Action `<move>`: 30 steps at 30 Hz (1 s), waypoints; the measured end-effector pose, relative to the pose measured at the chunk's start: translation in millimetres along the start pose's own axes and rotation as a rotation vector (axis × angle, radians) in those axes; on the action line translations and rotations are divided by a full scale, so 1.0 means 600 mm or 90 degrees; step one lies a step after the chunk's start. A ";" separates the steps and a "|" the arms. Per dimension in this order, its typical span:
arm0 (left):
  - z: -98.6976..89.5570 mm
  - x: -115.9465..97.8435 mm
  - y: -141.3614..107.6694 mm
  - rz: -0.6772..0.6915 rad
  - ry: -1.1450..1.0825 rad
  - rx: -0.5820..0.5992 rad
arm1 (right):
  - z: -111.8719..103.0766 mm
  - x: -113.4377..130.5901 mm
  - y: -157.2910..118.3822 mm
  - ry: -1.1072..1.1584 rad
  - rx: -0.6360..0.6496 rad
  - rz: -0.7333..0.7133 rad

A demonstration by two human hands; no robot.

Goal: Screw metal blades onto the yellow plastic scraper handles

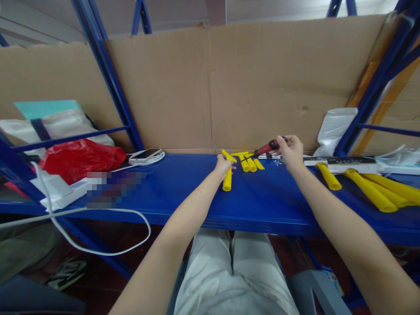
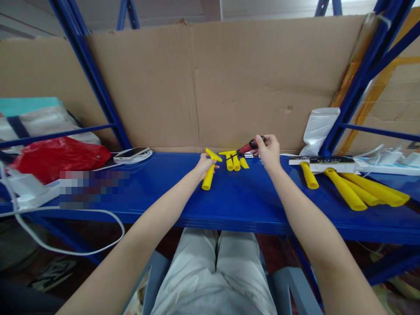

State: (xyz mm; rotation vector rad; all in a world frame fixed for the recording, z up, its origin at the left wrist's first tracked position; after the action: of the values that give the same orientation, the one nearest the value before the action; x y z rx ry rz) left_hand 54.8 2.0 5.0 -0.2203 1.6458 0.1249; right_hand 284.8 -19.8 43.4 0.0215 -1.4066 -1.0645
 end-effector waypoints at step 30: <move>0.005 -0.001 -0.012 0.009 -0.010 0.057 | 0.013 0.004 -0.021 0.022 0.004 -0.009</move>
State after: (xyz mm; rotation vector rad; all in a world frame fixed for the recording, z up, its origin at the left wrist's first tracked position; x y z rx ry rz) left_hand 59.4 -4.4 5.9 -0.1404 1.6335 0.0635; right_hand 270.9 -23.9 40.0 0.0536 -1.3808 -1.0667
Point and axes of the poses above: each hand's wrist, its own y-axis towards the middle knuckle, its own z-axis out of the palm, x = y × z, the point moved 3 cm from there along y, towards the middle knuckle, and after that the axes turned 12 degrees about -x, right-handed, at the moved point
